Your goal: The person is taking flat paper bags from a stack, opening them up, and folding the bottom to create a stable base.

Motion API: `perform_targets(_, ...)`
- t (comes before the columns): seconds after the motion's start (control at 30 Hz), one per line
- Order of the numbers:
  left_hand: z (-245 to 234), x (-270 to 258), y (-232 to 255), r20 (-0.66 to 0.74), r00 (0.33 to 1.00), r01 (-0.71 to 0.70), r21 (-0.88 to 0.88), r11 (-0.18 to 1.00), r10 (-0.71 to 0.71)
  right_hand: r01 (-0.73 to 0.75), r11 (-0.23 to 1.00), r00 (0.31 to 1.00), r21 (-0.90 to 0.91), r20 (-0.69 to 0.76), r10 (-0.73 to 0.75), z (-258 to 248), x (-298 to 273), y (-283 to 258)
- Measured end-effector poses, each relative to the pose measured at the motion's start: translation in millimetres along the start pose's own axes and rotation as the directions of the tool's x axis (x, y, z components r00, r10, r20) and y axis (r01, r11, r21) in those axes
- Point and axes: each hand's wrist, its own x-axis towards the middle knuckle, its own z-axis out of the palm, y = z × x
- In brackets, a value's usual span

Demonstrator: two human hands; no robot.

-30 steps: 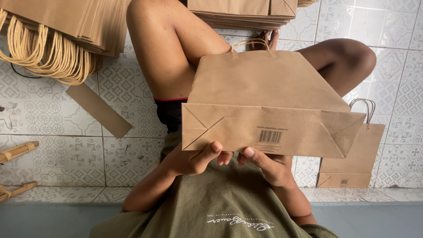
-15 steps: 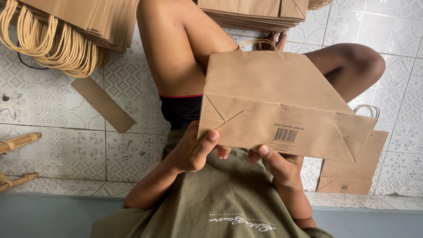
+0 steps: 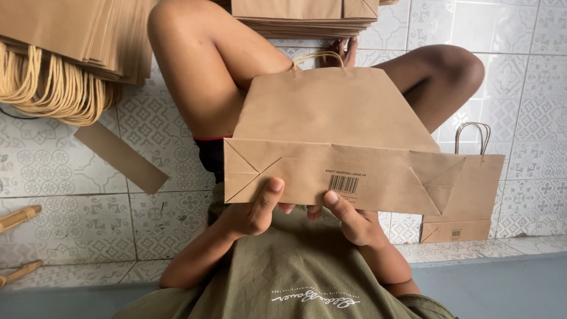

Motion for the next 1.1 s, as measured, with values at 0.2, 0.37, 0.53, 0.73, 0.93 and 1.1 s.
perform_targets(0.2, 9.9, -3.8, -8.0, -0.062, 0.998, 0.001, 0.02, 1.0, 0.001, -0.015, 1.0, 0.999, 0.009, 0.044, 0.015, -11.9, -7.6, -0.2)
perform_targets(0.37, -6.5, 14.0, 16.4, -0.095, 0.995, 0.004, -0.007, 1.0, -0.005, 0.114, 0.991, 0.984, 0.077, 0.127, -0.123, -31.3, -4.1, 1.1)
perform_targets(0.53, -10.0, 17.0, 10.7, 0.082, 0.993, 0.08, 0.025, 0.996, -0.082, 0.111, 0.978, 0.982, 0.176, 0.132, -0.135, -43.8, -16.4, 21.8)
perform_targets(0.73, -14.4, 16.4, 13.5, -0.029, 0.98, 0.196, 0.028, 0.98, -0.195, 0.204, 0.968, 0.976, 0.145, 0.048, -0.213, -53.9, -20.0, 26.1)
perform_targets(0.93, -12.3, 26.8, 15.2, 0.013, 0.995, 0.098, -0.046, 0.994, -0.098, 0.24, 0.971, 0.963, 0.001, -0.127, -0.238, -54.0, -20.6, 19.3)
perform_targets(1.1, -27.1, 27.1, 18.4, -0.043, 0.998, 0.049, -0.061, 0.997, -0.052, 0.309, 0.951, 0.925, 0.024, -0.239, -0.295, -75.3, -29.2, 31.9)
